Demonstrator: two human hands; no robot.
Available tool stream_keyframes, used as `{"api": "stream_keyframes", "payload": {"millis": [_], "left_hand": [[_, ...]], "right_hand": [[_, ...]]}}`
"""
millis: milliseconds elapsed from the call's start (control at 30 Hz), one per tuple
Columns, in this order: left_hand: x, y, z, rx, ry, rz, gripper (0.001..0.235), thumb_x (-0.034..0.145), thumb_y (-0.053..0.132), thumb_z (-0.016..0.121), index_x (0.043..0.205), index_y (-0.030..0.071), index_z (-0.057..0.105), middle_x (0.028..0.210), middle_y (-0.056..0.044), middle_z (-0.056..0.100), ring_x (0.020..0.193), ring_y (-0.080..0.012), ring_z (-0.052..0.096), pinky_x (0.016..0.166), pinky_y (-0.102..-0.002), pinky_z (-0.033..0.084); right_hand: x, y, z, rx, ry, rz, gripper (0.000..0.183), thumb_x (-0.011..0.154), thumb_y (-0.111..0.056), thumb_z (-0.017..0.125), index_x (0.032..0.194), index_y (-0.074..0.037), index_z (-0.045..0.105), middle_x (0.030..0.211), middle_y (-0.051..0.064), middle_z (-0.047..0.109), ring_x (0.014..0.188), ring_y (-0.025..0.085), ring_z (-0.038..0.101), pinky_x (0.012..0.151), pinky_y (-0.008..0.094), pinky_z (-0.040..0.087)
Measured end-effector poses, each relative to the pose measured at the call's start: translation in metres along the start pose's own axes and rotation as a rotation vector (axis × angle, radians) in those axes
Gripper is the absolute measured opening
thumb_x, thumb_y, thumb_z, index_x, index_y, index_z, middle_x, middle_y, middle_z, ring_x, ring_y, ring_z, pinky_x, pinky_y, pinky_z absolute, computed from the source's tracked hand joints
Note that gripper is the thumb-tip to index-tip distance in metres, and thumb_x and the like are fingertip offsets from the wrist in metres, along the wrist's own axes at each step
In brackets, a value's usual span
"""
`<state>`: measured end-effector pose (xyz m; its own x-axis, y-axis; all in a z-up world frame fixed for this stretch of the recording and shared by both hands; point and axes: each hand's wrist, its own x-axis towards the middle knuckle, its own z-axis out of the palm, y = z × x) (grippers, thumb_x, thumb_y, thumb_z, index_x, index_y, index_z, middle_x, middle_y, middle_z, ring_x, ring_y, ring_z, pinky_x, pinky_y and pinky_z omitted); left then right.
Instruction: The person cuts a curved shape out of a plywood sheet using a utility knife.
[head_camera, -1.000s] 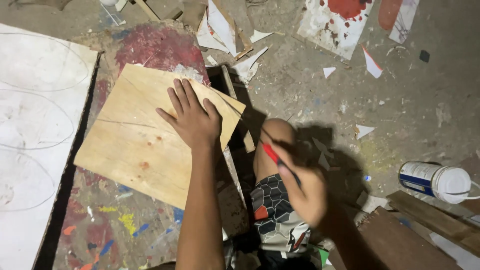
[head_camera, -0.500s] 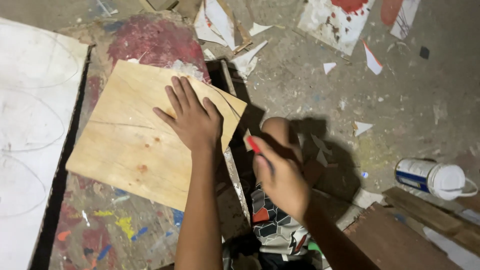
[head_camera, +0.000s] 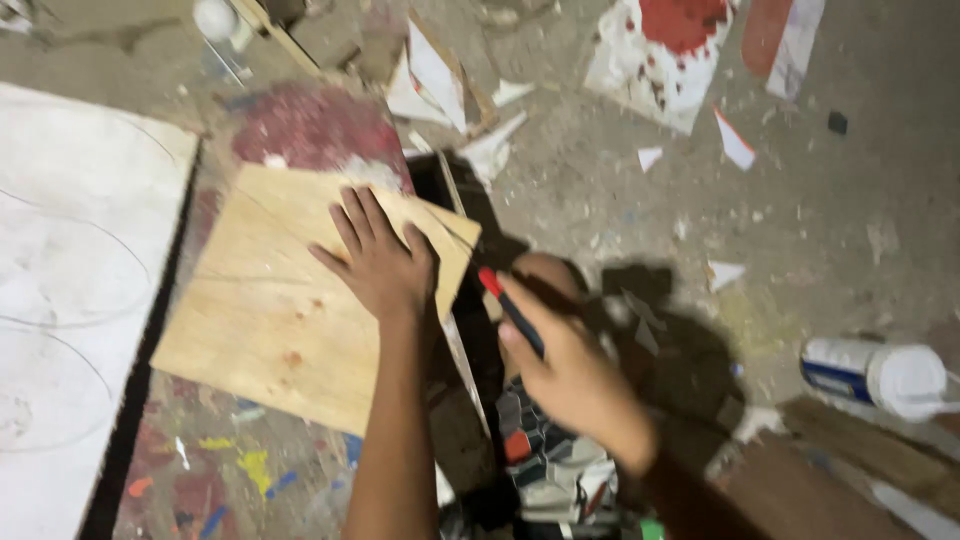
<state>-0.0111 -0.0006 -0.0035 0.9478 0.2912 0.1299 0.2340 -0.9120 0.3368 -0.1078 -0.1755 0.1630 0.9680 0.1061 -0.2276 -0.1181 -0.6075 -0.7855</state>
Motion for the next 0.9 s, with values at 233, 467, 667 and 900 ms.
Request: {"api": "stream_keyframes", "payload": {"millis": [233,467,667,900], "left_hand": [[0.006,0.004,-0.004,-0.006,-0.024,-0.031,0.079,0.091,0.044,0.046,0.163,0.013,0.034,0.169,-0.010,0.033,0.157,-0.0299,0.027,0.121,-0.070,0.007],[0.004,0.004,-0.002,0.019,0.017,-0.043,0.078,0.091,0.044,0.048,0.162,0.014,0.037,0.168,-0.010,0.036,0.155,-0.0292,0.029,0.120,-0.070,0.008],[0.010,0.002,0.003,0.002,0.059,-0.027,0.079,0.087,0.042,0.048,0.160,0.015,0.040,0.167,-0.009,0.039,0.155,-0.0289,0.032,0.120,-0.069,0.009],[0.009,0.002,0.000,-0.018,0.030,-0.033,0.074,0.096,0.038,0.046,0.164,0.013,0.035,0.171,-0.005,0.028,0.158,-0.0269,0.024,0.122,-0.070,0.005]], "right_hand": [[0.024,-0.003,0.012,-0.067,-0.006,0.131,0.045,0.097,-0.019,0.057,0.141,-0.020,0.065,0.124,0.017,0.074,0.115,0.039,0.068,0.093,0.053,0.056],[0.098,0.035,0.075,-0.065,0.064,-0.008,0.042,0.099,-0.019,0.057,0.141,-0.021,0.063,0.116,0.022,0.074,0.109,0.046,0.068,0.089,0.056,0.056],[0.065,0.003,0.043,-0.216,0.101,0.020,0.040,0.096,-0.023,0.064,0.136,-0.022,0.068,0.104,0.023,0.077,0.101,0.043,0.071,0.079,0.054,0.059],[-0.031,-0.007,-0.012,-0.116,-0.094,0.187,0.012,0.101,-0.025,0.052,0.107,-0.017,0.058,0.059,0.002,0.060,0.047,0.014,0.056,0.051,0.031,0.047]]}}
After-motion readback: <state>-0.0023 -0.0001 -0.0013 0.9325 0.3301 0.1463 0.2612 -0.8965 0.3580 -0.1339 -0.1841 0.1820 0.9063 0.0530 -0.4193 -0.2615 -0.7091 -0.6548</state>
